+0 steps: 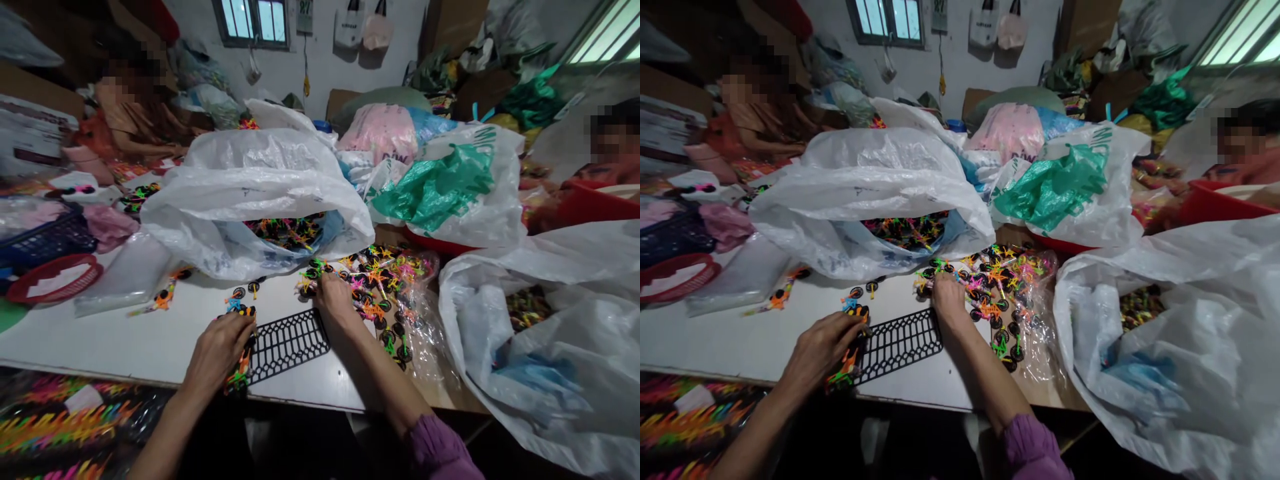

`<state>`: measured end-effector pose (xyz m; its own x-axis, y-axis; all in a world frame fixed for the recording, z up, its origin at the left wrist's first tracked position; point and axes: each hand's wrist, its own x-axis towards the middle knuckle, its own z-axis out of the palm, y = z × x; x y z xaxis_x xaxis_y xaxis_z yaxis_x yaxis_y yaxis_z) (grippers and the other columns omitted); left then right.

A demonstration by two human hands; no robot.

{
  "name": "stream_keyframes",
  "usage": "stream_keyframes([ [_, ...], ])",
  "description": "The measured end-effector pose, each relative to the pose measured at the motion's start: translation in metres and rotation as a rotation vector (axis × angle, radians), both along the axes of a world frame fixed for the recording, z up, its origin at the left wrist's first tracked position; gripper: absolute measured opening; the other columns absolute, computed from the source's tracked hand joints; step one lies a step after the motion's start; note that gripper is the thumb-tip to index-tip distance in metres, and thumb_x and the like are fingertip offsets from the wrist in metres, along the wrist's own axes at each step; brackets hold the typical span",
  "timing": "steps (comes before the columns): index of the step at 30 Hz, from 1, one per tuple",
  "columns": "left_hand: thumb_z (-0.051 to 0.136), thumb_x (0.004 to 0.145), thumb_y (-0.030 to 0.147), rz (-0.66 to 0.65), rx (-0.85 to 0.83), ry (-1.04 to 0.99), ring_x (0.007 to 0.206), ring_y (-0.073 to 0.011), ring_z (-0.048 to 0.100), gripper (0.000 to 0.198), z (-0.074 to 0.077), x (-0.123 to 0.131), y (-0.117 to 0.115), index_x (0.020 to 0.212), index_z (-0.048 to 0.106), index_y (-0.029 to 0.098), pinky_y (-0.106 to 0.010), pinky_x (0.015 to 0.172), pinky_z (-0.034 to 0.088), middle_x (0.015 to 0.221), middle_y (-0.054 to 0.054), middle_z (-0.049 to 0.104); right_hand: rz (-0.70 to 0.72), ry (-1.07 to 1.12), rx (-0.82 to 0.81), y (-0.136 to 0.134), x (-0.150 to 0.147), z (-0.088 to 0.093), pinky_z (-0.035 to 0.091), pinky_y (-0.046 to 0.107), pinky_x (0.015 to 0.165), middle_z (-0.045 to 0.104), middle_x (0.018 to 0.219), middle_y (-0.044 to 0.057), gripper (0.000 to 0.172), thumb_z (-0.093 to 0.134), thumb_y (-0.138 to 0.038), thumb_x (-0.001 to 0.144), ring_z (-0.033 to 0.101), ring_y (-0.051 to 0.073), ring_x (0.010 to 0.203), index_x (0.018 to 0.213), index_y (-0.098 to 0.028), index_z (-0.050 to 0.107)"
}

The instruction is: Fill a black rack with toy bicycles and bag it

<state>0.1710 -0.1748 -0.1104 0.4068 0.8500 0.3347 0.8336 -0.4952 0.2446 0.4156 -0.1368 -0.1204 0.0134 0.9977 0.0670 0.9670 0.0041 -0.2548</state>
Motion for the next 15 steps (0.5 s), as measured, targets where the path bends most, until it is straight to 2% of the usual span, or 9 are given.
stream_keyframes([
  [4, 0.042, 0.086, 0.038, 0.072, -0.029, -0.049, 0.076, -0.0190, 0.060, 0.028, 0.011, 0.004, 0.005, 0.084, 0.063, 0.019, -0.031, 0.070, 0.046, 0.081, -0.005, 0.065, 0.103, 0.283, 0.043, -0.018, -0.009, 0.001, 0.039, 0.025, 0.072, 0.063, 0.095, 0.005, 0.017, 0.050, -0.025, 0.085, 0.057, 0.017, 0.086, 0.099, -0.019, 0.058],
  [6, 0.047, 0.083, 0.041, 0.130, -0.035, -0.183, 0.086, -0.0199, 0.059, 0.028, 0.021, 0.011, 0.006, 0.093, 0.062, 0.019, -0.033, 0.079, 0.045, 0.093, -0.007, 0.064, 0.109, 0.430, 0.025, -0.024, -0.014, 0.006, 0.040, 0.024, 0.070, 0.064, 0.093, 0.004, 0.018, 0.053, -0.027, 0.083, 0.058, 0.016, 0.082, 0.098, -0.019, 0.061],
  [8, 0.057, 0.076, 0.045, 0.194, -0.093, -0.372, 0.095, -0.0209, 0.057, 0.039, 0.032, 0.020, 0.008, 0.104, 0.059, 0.019, -0.034, 0.084, 0.044, 0.103, -0.008, 0.062, 0.134, 0.548, 0.036, -0.029, -0.019, 0.016, 0.039, 0.023, 0.066, 0.065, 0.087, 0.002, 0.018, 0.057, -0.029, 0.080, 0.058, 0.015, 0.076, 0.094, -0.019, 0.063],
  [10, 0.065, 0.067, 0.047, 0.205, -0.300, -0.579, 0.092, -0.0209, 0.059, 0.050, 0.041, 0.032, 0.011, 0.107, 0.058, 0.017, -0.033, 0.080, 0.046, 0.101, -0.007, 0.063, 0.211, 0.635, 0.052, -0.035, -0.025, 0.028, 0.038, 0.021, 0.061, 0.064, 0.080, 0.001, 0.016, 0.060, -0.027, 0.077, 0.056, 0.013, 0.070, 0.090, -0.019, 0.065],
  [11, 0.066, 0.066, 0.047, 0.186, -0.434, -0.683, 0.087, -0.0201, 0.060, 0.049, 0.044, 0.039, 0.011, 0.103, 0.059, 0.016, -0.032, 0.076, 0.047, 0.096, -0.006, 0.064, 0.256, 0.669, 0.049, -0.039, -0.027, 0.034, 0.037, 0.021, 0.060, 0.064, 0.077, 0.000, 0.014, 0.061, -0.026, 0.076, 0.055, 0.012, 0.067, 0.087, -0.019, 0.066],
  [13, 0.065, 0.066, 0.045, 0.142, -0.653, -0.853, 0.075, -0.0170, 0.061, 0.039, 0.049, 0.049, 0.010, 0.092, 0.062, 0.016, -0.029, 0.068, 0.047, 0.082, -0.003, 0.066, 0.318, 0.719, 0.026, -0.046, -0.031, 0.042, 0.035, 0.020, 0.058, 0.061, 0.070, -0.002, 0.010, 0.063, -0.022, 0.073, 0.052, 0.011, 0.062, 0.082, -0.018, 0.066],
  [15, 0.065, 0.067, 0.043, 0.115, -0.731, -0.927, 0.066, -0.0140, 0.059, 0.030, 0.052, 0.056, 0.006, 0.080, 0.063, 0.016, -0.026, 0.063, 0.045, 0.072, -0.001, 0.065, 0.341, 0.731, -0.009, -0.054, -0.032, 0.047, 0.033, 0.020, 0.056, 0.059, 0.067, -0.003, 0.007, 0.063, -0.021, 0.071, 0.050, 0.010, 0.059, 0.077, -0.018, 0.064],
])
